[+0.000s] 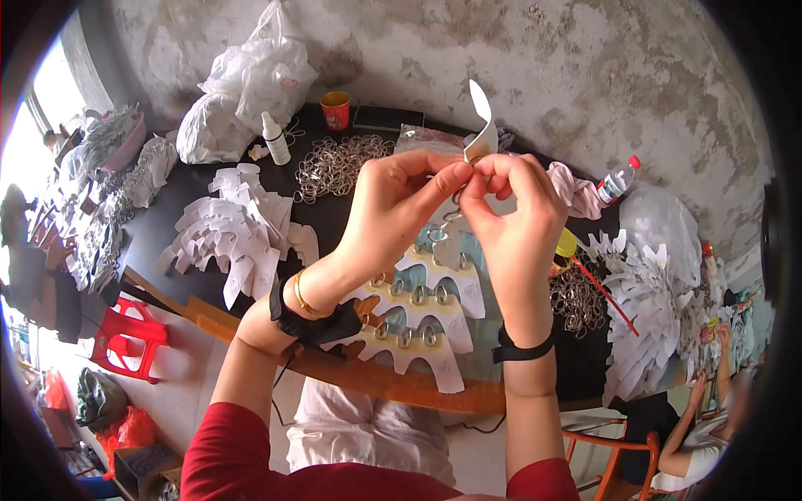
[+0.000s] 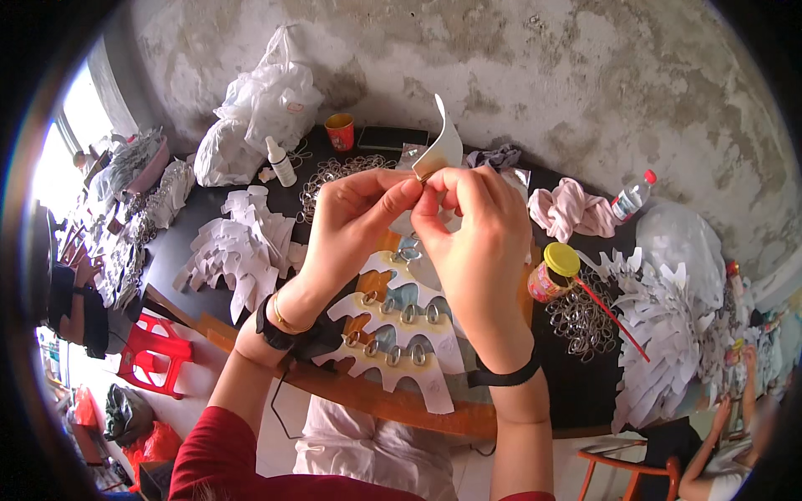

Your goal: Applying glue and attaching decorative eyelets to white shoe components.

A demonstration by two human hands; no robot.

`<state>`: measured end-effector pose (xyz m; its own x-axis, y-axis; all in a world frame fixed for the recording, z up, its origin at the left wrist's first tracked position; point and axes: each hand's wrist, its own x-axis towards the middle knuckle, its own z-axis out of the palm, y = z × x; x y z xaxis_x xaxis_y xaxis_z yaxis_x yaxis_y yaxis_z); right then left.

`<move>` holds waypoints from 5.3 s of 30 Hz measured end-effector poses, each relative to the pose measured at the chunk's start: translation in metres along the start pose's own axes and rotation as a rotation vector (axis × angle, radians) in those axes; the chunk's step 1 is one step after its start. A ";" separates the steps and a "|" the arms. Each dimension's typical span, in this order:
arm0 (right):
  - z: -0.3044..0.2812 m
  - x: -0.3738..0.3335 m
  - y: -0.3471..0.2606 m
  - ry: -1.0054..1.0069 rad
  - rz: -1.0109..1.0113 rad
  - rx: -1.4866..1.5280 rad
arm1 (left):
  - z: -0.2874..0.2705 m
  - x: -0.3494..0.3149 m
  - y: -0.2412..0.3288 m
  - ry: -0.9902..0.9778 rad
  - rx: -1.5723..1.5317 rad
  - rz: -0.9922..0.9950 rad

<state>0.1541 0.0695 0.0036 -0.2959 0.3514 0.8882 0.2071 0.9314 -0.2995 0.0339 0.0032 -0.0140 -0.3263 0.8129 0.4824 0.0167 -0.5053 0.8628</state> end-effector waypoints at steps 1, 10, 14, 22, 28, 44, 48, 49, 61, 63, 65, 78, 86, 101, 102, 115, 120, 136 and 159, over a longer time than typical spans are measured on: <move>-0.001 0.001 0.000 -0.025 0.063 0.065 | -0.001 0.001 0.000 -0.006 0.054 -0.011; -0.018 0.006 0.007 -0.125 0.454 0.610 | -0.002 0.007 0.000 -0.027 -0.225 -0.076; -0.017 0.008 0.004 -0.105 0.151 0.272 | -0.010 0.010 -0.003 -0.029 -0.124 -0.012; -0.014 0.007 0.000 -0.015 -0.149 -0.015 | -0.007 0.005 0.001 0.006 0.106 0.011; -0.014 0.007 0.000 -0.045 -0.127 -0.073 | -0.003 0.003 0.008 -0.002 0.089 -0.015; -0.025 0.013 0.003 -0.168 0.013 0.251 | 0.002 0.003 0.000 -0.093 -0.025 0.053; -0.018 0.010 0.007 -0.076 -0.057 0.207 | -0.001 -0.001 0.009 -0.064 0.268 0.037; -0.017 0.011 0.008 -0.051 -0.076 0.190 | -0.001 0.000 0.013 -0.065 0.313 0.039; -0.007 0.008 0.013 -0.132 0.026 0.264 | -0.014 0.003 0.028 -0.178 0.573 0.056; -0.006 0.008 0.012 -0.148 0.045 0.276 | -0.016 0.003 0.027 -0.174 0.552 0.055; -0.008 0.009 0.009 -0.178 0.123 0.338 | -0.017 0.005 0.026 -0.192 0.563 0.104; -0.011 0.014 0.007 -0.136 -0.029 0.191 | -0.015 0.004 0.020 -0.133 0.529 0.056; -0.006 0.014 0.014 -0.162 -0.327 -0.190 | -0.016 0.011 0.012 -0.056 0.695 0.240; 0.001 0.008 0.028 -0.335 0.368 0.675 | -0.017 0.018 0.014 -0.126 1.025 0.732; -0.002 0.012 0.028 -0.244 0.052 0.352 | -0.015 0.016 0.014 -0.121 0.843 0.525; -0.014 0.010 0.015 -0.057 0.267 0.359 | -0.018 0.020 -0.013 -0.071 -0.168 -0.075; 0.001 0.004 0.009 -0.156 0.042 0.168 | -0.009 0.017 -0.015 0.052 -0.266 -0.038; 0.005 0.003 0.006 -0.099 0.121 0.258 | -0.006 0.010 0.002 0.072 -0.190 0.004; 0.003 0.004 0.018 -0.226 0.294 0.359 | -0.010 0.015 -0.006 -0.078 0.048 -0.018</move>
<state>0.1538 0.0876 0.0005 -0.4759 0.5778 0.6631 -0.0096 0.7504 -0.6609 0.0190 0.0154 -0.0133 -0.2526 0.8428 0.4753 0.0577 -0.4773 0.8769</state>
